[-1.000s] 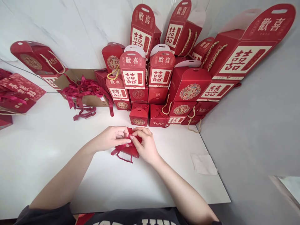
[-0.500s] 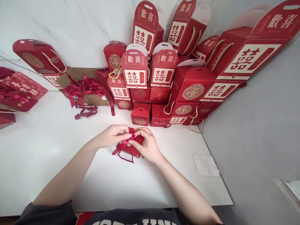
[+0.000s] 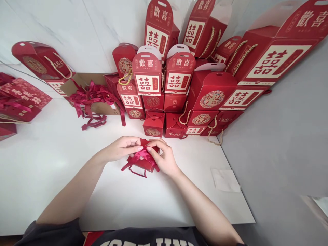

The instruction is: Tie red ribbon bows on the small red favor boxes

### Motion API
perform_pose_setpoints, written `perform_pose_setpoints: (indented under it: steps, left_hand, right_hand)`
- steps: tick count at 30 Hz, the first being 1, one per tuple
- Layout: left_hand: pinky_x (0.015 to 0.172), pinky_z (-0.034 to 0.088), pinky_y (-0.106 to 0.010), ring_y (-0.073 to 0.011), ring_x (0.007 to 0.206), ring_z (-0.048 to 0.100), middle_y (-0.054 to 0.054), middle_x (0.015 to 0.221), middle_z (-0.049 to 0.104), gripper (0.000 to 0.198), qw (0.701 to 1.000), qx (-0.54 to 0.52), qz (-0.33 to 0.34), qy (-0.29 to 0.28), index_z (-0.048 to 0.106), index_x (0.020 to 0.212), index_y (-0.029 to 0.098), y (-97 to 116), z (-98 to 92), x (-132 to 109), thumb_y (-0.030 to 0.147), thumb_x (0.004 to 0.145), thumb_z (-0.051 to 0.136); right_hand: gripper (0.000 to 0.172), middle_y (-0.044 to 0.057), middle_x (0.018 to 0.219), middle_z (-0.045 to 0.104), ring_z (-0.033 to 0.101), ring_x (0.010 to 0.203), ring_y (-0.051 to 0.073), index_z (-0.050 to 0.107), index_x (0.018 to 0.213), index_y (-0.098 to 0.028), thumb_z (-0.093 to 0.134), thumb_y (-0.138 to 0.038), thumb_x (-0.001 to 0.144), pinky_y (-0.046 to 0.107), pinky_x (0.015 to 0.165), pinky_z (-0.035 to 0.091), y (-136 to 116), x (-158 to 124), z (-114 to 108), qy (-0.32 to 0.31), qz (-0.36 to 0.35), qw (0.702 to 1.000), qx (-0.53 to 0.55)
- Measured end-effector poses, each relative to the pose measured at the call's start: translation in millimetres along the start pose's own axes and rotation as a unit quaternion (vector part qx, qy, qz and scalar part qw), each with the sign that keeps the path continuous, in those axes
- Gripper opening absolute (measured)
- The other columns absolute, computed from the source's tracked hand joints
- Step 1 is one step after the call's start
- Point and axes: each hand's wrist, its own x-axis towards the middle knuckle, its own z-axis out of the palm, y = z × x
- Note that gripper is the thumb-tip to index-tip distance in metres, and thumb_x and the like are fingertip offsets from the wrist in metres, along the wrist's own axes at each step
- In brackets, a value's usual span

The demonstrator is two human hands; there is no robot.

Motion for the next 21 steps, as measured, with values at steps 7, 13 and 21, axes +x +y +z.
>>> perform_pose_setpoints:
  steps: [7,13,21]
  left_hand:
    - [0.06,0.043,-0.024,-0.0126,0.066,0.059,-0.002,0.073,0.063,0.029,1.0,0.01,0.008,0.011,0.055,0.077,0.015,-1.9,-0.1,1.3,0.042,0.089,0.057]
    - [0.058,0.041,-0.022,-0.01,0.062,0.055,0.001,0.068,0.059,0.03,1.0,-0.005,-0.008,0.01,0.052,0.074,0.015,-0.2,-0.3,2.3,0.041,0.089,0.056]
    - [0.06,0.046,-0.024,-0.0135,0.066,0.063,-0.002,0.071,0.066,0.029,0.999,-0.02,0.001,0.026,0.054,0.076,0.016,-6.8,2.3,5.3,0.041,0.089,0.057]
  right_hand:
    - [0.016,0.005,0.096,0.068,0.062,0.092,0.02,0.067,0.089,-0.022,0.06,-0.036,0.091,0.037,0.088,0.048,-3.1,2.1,2.1,-0.007,0.007,1.0,-0.013]
    - [0.016,0.006,0.093,0.07,0.064,0.097,0.022,0.068,0.086,-0.023,0.058,-0.034,0.092,0.04,0.091,0.049,1.6,0.5,2.7,0.023,-0.017,1.0,-0.006]
    - [0.011,0.002,0.089,0.071,0.066,0.087,0.02,0.064,0.091,-0.025,0.067,-0.035,0.086,0.051,0.113,0.027,-5.0,-4.0,3.2,-0.001,-0.114,0.984,-0.138]
